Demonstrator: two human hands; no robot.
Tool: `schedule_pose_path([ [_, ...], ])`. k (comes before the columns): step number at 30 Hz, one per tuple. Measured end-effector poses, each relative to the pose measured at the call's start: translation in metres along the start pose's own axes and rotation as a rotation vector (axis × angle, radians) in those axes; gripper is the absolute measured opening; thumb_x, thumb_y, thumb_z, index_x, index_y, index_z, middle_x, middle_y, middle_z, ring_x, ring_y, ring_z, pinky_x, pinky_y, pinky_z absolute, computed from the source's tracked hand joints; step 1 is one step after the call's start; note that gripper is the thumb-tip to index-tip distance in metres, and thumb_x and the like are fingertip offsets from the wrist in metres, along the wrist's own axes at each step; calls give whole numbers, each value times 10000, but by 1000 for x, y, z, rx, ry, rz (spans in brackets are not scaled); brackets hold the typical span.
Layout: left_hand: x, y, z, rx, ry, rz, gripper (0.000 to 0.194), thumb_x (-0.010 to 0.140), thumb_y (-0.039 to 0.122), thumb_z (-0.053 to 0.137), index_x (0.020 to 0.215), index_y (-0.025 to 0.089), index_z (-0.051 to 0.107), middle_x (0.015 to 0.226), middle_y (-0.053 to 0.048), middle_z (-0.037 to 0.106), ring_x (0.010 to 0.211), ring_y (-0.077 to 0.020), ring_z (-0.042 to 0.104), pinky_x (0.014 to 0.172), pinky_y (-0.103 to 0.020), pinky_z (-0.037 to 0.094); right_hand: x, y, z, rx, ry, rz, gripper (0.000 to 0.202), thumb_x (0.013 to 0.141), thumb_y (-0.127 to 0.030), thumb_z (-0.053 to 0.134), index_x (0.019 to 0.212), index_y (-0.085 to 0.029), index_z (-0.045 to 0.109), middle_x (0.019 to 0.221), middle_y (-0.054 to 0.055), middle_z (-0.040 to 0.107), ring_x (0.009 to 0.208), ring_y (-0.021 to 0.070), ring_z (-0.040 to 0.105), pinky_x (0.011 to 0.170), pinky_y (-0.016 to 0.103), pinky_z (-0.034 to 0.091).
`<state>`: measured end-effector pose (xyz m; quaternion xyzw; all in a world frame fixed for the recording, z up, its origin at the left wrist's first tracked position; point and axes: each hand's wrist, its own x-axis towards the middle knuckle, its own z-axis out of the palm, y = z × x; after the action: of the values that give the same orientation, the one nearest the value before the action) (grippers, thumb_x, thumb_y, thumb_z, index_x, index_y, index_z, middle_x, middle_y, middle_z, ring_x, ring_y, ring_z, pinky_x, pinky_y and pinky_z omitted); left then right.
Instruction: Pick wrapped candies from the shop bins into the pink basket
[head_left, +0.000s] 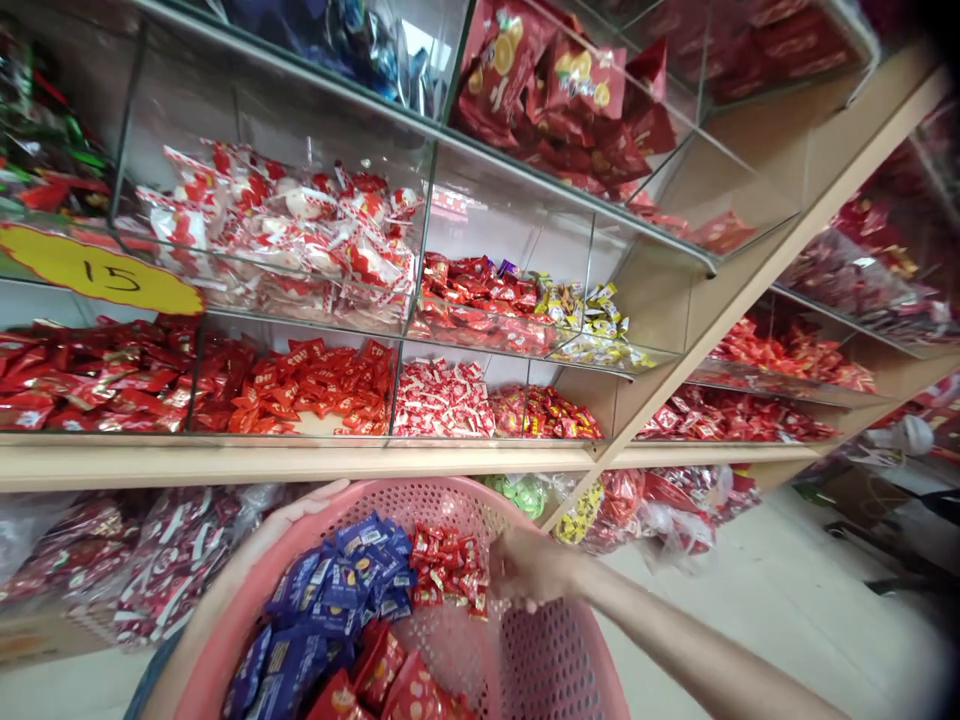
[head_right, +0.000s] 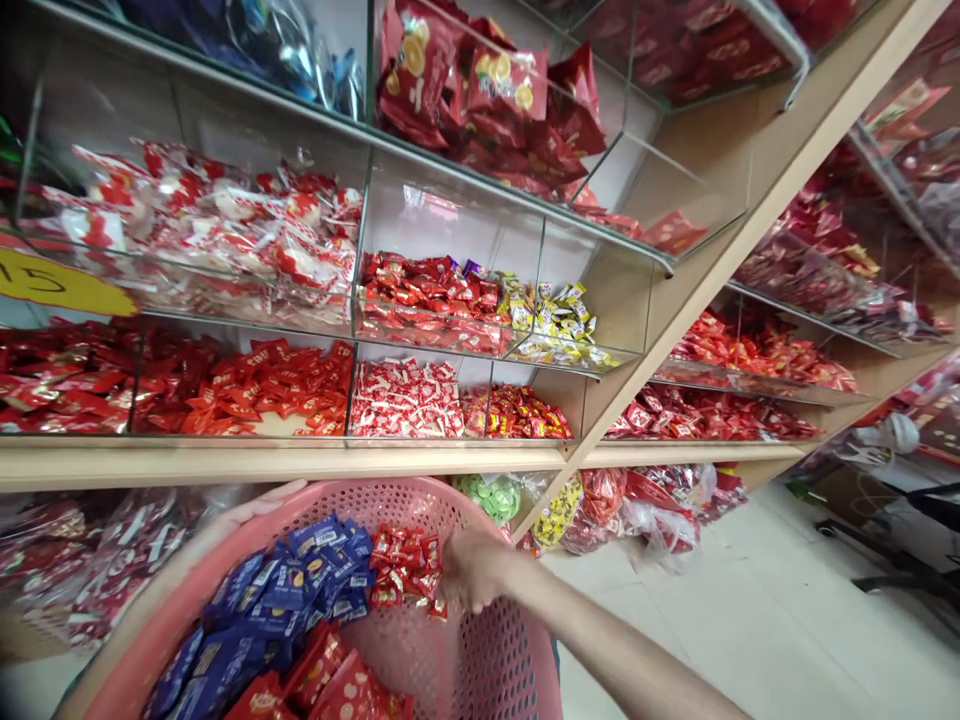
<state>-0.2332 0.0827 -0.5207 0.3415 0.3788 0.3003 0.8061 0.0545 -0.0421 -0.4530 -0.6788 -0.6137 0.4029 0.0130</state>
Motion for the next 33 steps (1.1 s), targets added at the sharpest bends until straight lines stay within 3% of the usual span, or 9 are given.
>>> schedule_pose_path([
  [2,5,-2,-5,10,-18,25,679,677,238,567,1326,170,379,1332,-50,454,1222,-227,415,983,-285,379,-24,-35,-51,40,-34,-116,81,693,-200,570,675,-145,626,482,-30,544,425,81,486,417,192,379],
  [4,10,-5,-9,14,-32,64,627,680,250,559,1293,196,436,1309,-37,486,1227,-221,411,995,-284,362,-46,-72,-103,9,121,-322,176,733,-300,563,756,-140,632,566,-2,584,480,84,509,454,203,402],
  [7,17,-10,-12,-6,-4,55,605,687,255,519,1287,226,447,1274,-13,524,1208,-210,439,979,-283,376,-57,-115,-170,-31,649,-476,256,770,-367,526,749,-126,609,600,10,574,507,77,485,487,213,387],
  [9,21,-12,-13,-21,16,29,634,678,258,508,1306,245,419,1257,4,539,1194,-211,456,966,-295,392,-46,-131,-201,-113,972,-438,228,746,-339,558,708,-118,593,595,9,550,523,78,462,512,226,378],
  [11,23,-12,-15,-18,9,27,629,670,267,510,1294,280,432,1245,27,550,1209,-206,437,970,-294,389,-27,-137,-220,-217,1113,-299,195,689,-311,619,676,-120,584,586,4,530,548,90,454,538,243,377],
  [17,18,-8,-14,15,2,68,602,648,252,534,1248,260,489,1260,-7,542,1240,-238,390,1005,-327,362,12,-143,-235,-332,942,21,218,587,-307,702,664,-142,582,636,8,526,620,121,489,604,274,404],
  [22,9,-4,-6,-18,-19,18,673,666,238,556,1318,217,394,1253,-41,552,1220,-240,417,1010,-335,359,14,-148,-234,-317,951,57,198,581,-281,700,639,-132,583,637,21,540,633,139,526,601,293,427],
  [27,8,-3,0,-61,-5,1,697,699,214,556,1351,146,318,1346,-80,444,1220,-236,419,1023,-326,342,29,-142,-243,-274,950,34,241,593,-321,705,597,-118,574,607,29,528,690,178,554,623,339,444],
  [33,7,-5,2,-60,-46,8,700,687,196,571,1346,169,334,1357,-78,435,1220,-232,423,1044,-336,319,36,-137,-246,-184,1079,-15,258,615,-321,701,664,-107,566,737,84,553,805,211,555,649,358,448],
])
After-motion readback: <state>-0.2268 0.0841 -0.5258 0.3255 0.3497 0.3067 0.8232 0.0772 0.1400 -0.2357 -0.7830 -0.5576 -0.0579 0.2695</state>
